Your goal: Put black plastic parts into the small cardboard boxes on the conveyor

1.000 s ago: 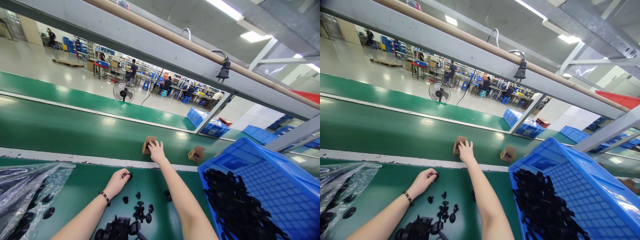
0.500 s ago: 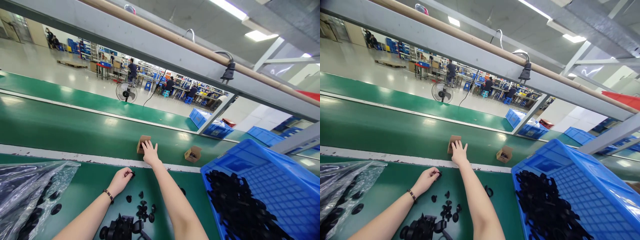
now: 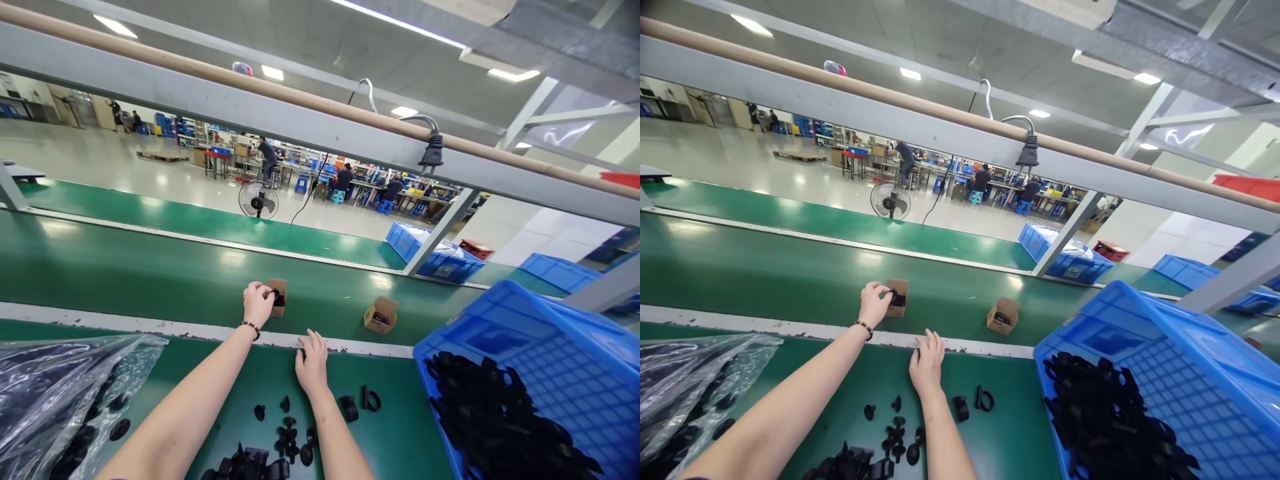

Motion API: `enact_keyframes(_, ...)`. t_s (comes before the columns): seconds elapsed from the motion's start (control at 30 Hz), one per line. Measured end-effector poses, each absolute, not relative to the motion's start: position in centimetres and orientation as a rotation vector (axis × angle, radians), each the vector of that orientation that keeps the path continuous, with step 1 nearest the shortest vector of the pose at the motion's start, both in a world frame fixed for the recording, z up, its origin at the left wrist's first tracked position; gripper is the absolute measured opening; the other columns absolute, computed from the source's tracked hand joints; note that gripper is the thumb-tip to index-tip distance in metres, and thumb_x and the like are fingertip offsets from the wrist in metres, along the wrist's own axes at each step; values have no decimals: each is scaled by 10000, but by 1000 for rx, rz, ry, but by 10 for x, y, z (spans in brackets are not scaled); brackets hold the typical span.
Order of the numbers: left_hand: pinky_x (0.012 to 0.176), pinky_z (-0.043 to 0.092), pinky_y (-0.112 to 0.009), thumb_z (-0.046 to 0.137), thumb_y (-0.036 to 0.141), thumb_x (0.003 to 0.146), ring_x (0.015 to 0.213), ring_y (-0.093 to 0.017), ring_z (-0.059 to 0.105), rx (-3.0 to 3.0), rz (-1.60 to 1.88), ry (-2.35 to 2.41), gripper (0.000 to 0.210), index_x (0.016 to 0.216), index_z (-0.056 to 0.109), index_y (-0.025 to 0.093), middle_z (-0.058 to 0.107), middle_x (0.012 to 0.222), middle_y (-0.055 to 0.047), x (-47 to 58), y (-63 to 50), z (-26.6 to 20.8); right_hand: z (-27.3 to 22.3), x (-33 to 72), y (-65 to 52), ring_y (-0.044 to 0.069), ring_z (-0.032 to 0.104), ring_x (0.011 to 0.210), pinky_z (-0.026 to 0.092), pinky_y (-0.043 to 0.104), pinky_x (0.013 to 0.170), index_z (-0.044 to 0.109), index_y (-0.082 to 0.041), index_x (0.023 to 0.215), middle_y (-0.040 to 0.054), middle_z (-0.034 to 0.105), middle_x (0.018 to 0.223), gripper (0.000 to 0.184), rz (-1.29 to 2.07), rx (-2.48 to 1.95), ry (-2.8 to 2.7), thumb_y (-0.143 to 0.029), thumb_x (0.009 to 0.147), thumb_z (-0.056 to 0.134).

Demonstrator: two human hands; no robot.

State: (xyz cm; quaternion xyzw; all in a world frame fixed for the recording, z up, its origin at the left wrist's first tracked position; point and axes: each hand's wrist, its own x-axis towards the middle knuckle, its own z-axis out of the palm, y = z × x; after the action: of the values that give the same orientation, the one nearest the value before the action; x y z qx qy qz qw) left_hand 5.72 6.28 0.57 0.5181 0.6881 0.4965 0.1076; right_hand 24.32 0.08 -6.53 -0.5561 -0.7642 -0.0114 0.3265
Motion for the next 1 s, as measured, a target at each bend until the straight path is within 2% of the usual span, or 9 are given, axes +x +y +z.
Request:
enact_keyframes(0.13, 904, 321, -411, 479, 162, 671, 1032, -264, 414, 1502, 1462, 2084, 189, 825, 585, 187, 450, 1026, -92, 41, 63, -1, -67, 245, 6, 248, 320, 1158, 275, 448, 952, 582, -185, 933, 85, 461, 1185, 283, 17, -1458, -1959, -120, 732, 395)
enact_keyframes(0.2, 890, 345, -370, 449, 126, 669, 1040, -238, 423, 1517, 1452, 2089, 254, 886, 565, 189, 446, 1050, -86, 33, 46, -7, -68, 245, 6, 242, 332, 1147, 277, 438, 951, 586, -184, 925, 86, 469, 1175, 277, 47, -1455, -1940, -122, 729, 401)
enact_keyframes(0.3, 765, 416, -285, 397, 151, 711, 950, -189, 487, 1587, 1409, 1974, 232, 880, 552, 183, 486, 1010, -73, 25, 8, -10, -68, 243, 5, 223, 389, 1094, 297, 406, 933, 589, -177, 926, 90, 497, 1134, 273, 109, -1448, -1926, -126, 729, 407)
enact_keyframes(0.43, 642, 408, -247, 381, 305, 779, 708, -151, 535, 1813, 895, 1618, 232, 755, 581, 190, 576, 747, -12, 29, -46, -11, -65, 241, 3, 191, 464, 982, 345, 344, 869, 591, -166, 914, 82, 548, 1019, 250, 193, -1423, -1925, -142, 744, 410)
enact_keyframes(0.5, 643, 394, -235, 415, 351, 771, 689, -143, 535, 1936, 596, 1450, 246, 726, 603, 198, 591, 725, 0, 37, -68, -15, -65, 240, 2, 180, 482, 935, 360, 318, 833, 592, -168, 898, 72, 563, 962, 239, 221, -1404, -1926, -141, 743, 411)
enact_keyframes(0.6, 649, 380, -221, 486, 348, 736, 713, -141, 534, 2063, 388, 1385, 192, 743, 616, 207, 594, 761, -3, 52, -88, -25, -67, 240, 0, 172, 494, 883, 369, 299, 799, 592, -172, 874, 61, 574, 900, 234, 240, -1383, -1925, -130, 744, 403)
enact_keyframes(0.73, 647, 374, -221, 467, 287, 746, 716, -146, 536, 2136, 320, 1403, 171, 714, 611, 200, 597, 747, -12, 69, -89, -32, -58, 241, -4, 166, 500, 851, 373, 288, 779, 596, -173, 845, 54, 579, 856, 225, 229, -1385, -1908, -130, 752, 395)
enact_keyframes(0.9, 677, 389, -224, 439, 234, 753, 771, -150, 559, 2118, 379, 1314, 334, 1076, 522, 243, 633, 833, -4, 88, -77, -29, -7, 264, -18, 152, 513, 839, 370, 254, 763, 591, -178, 868, 51, 575, 847, 218, 128, -1437, -2003, -175, 787, 388)
enact_keyframes(1.0, 717, 390, -224, 424, 229, 757, 799, -150, 563, 2154, 384, 1216, 220, 875, 610, 231, 643, 852, -4, 93, -73, -31, 24, 297, -36, 151, 532, 807, 374, 244, 714, 584, -193, 895, 47, 569, 855, 199, 80, -1660, -2148, -252, 787, 427)
